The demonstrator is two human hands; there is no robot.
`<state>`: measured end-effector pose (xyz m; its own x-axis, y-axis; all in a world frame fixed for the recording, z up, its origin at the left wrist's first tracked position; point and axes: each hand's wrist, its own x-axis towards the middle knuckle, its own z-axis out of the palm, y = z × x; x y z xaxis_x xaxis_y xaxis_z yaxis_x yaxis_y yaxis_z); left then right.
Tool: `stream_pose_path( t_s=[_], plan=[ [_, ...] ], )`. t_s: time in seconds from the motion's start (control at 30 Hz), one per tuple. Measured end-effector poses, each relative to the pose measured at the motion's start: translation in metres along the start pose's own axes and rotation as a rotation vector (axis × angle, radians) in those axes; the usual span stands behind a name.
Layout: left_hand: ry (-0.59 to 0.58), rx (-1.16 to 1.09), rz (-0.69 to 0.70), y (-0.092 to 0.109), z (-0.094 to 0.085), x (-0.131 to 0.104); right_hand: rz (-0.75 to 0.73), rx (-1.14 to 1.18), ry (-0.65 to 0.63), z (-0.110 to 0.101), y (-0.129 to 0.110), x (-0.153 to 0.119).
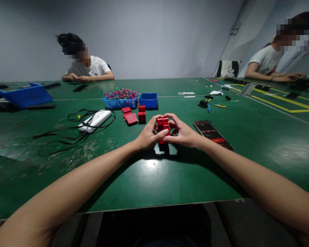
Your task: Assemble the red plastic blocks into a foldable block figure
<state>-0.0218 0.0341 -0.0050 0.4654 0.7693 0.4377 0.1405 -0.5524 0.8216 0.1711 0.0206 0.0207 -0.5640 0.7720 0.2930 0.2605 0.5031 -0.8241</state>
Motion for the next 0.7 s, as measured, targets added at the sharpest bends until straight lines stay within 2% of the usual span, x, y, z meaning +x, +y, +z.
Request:
stream_pose_path(
  t_s=[0.27,0.7],
  plan=[
    [-0.040,-0.060,0.014,-0.0039,0.0017,0.0002,-0.053,-0.137,0.031,-0.0014,-0.0042,-0.0010],
    [-0.054,-0.050,0.004,-0.0011,0.0031,0.0007,-0.065,-0.118,0.025,-0.0028,-0.0033,-0.0022]
  ],
)
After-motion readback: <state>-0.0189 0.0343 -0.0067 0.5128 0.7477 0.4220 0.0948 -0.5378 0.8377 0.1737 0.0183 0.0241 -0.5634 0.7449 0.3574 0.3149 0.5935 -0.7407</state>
